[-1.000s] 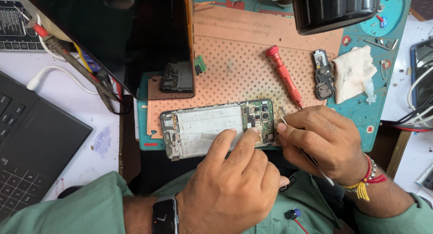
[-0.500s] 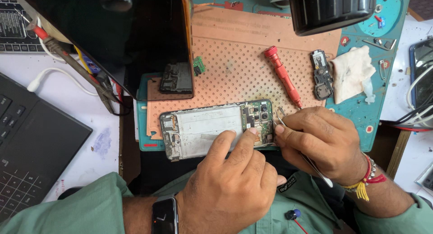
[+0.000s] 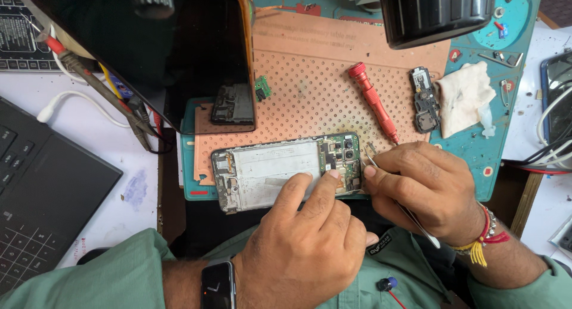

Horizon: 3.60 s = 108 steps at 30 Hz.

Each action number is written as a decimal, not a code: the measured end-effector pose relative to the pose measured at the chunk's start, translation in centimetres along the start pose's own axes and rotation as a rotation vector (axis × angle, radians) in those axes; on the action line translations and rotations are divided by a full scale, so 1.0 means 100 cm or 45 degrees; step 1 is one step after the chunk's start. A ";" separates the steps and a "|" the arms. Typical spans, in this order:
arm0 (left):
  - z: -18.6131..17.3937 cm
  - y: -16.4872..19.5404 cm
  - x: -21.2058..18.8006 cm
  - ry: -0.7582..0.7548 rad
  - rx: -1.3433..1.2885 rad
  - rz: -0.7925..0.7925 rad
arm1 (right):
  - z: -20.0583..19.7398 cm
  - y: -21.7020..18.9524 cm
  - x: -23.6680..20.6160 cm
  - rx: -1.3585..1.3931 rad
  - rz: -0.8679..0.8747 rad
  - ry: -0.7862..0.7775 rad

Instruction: The person uses tweezers to carefully remove a small component from the motherboard of a disassembled smartphone. They then place the component on the work mat and continue to manipulate it with the tweezers.

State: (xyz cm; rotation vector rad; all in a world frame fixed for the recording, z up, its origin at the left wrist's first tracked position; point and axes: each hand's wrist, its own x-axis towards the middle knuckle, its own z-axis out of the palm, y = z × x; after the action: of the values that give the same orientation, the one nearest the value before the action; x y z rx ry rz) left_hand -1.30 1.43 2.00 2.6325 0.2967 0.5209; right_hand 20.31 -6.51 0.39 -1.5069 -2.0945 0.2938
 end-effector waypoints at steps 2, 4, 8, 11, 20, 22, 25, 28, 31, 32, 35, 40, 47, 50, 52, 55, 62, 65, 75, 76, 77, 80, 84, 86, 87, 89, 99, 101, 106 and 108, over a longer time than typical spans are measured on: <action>0.000 0.000 0.000 -0.001 -0.005 0.001 | 0.001 0.000 0.000 -0.009 0.004 0.005; 0.000 -0.001 0.000 -0.001 -0.006 0.002 | 0.001 0.000 0.001 -0.009 0.001 0.001; 0.000 -0.001 0.000 -0.001 -0.008 0.005 | 0.000 0.000 0.001 -0.001 -0.007 -0.019; 0.001 0.000 0.000 -0.006 -0.026 0.000 | -0.001 0.000 0.000 0.008 0.000 -0.025; 0.001 -0.001 0.000 0.001 0.000 0.007 | 0.000 0.001 0.000 -0.002 -0.002 -0.023; 0.001 0.000 0.000 -0.006 -0.003 0.007 | -0.001 0.001 -0.001 0.000 0.001 -0.031; 0.001 -0.001 0.000 -0.004 0.008 0.012 | -0.001 0.002 -0.001 0.006 -0.003 -0.028; 0.001 0.000 -0.001 -0.005 0.006 0.010 | 0.000 0.002 -0.001 0.007 0.000 -0.027; 0.002 -0.001 -0.001 -0.005 0.006 0.013 | 0.000 0.002 0.000 0.002 -0.001 -0.027; 0.002 -0.001 -0.001 0.001 0.007 0.012 | -0.001 0.002 0.000 0.003 -0.006 -0.029; 0.002 -0.001 -0.001 0.014 0.013 0.014 | -0.001 0.001 0.001 -0.011 -0.009 -0.022; 0.001 0.000 -0.001 0.005 0.005 0.010 | -0.001 0.000 0.001 -0.004 0.004 -0.008; 0.000 0.000 -0.001 -0.013 0.001 0.020 | 0.000 0.000 -0.001 -0.014 0.001 -0.019; 0.000 0.001 -0.001 -0.026 0.003 0.024 | -0.001 0.000 -0.001 -0.012 0.000 -0.017; 0.000 0.000 -0.001 -0.032 0.001 0.024 | -0.001 0.000 0.000 -0.001 0.002 -0.014; 0.001 0.001 -0.001 -0.026 -0.004 0.019 | -0.001 -0.001 0.000 0.018 0.008 -0.020; 0.002 0.001 -0.001 -0.015 -0.006 0.015 | -0.002 0.000 -0.001 -0.004 -0.005 -0.024; 0.001 0.002 -0.001 -0.026 -0.013 0.015 | -0.002 -0.001 -0.002 0.011 0.012 -0.023; 0.001 0.002 -0.001 -0.031 -0.041 0.013 | -0.002 -0.001 -0.001 0.019 0.001 -0.011; 0.001 0.002 -0.001 -0.032 -0.038 0.017 | -0.002 -0.001 -0.001 0.012 0.007 -0.012; 0.001 0.002 -0.001 -0.031 -0.032 0.019 | -0.002 -0.001 -0.001 0.006 0.010 -0.012; 0.000 0.002 -0.001 -0.042 -0.027 0.015 | -0.001 -0.003 -0.001 0.007 0.024 -0.005; 0.001 0.001 -0.001 -0.038 -0.014 0.025 | -0.001 -0.001 -0.001 0.033 0.007 -0.002; 0.000 0.001 -0.001 -0.048 -0.007 0.035 | -0.001 -0.001 -0.001 0.028 0.020 -0.005; 0.000 0.001 -0.001 -0.052 -0.004 0.038 | -0.002 -0.001 -0.001 0.026 0.026 -0.008; 0.001 0.001 -0.001 -0.052 -0.013 0.037 | -0.001 -0.001 -0.001 0.027 0.035 -0.003; 0.001 0.000 -0.001 -0.038 -0.015 0.041 | -0.002 -0.002 0.000 0.042 0.056 -0.008; 0.001 0.001 -0.001 -0.048 -0.023 0.038 | -0.002 -0.002 0.000 0.060 0.057 0.002; 0.001 0.001 -0.002 -0.029 -0.012 0.030 | -0.002 -0.001 0.000 0.055 0.062 -0.006; 0.001 0.001 -0.002 -0.040 -0.013 0.030 | -0.002 -0.001 0.000 0.057 0.072 -0.011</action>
State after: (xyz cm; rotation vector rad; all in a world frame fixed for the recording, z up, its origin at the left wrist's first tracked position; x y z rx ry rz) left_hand -1.40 1.28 1.89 2.6344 0.2526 0.4867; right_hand 20.34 -6.61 0.64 -1.5426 -2.0409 0.3660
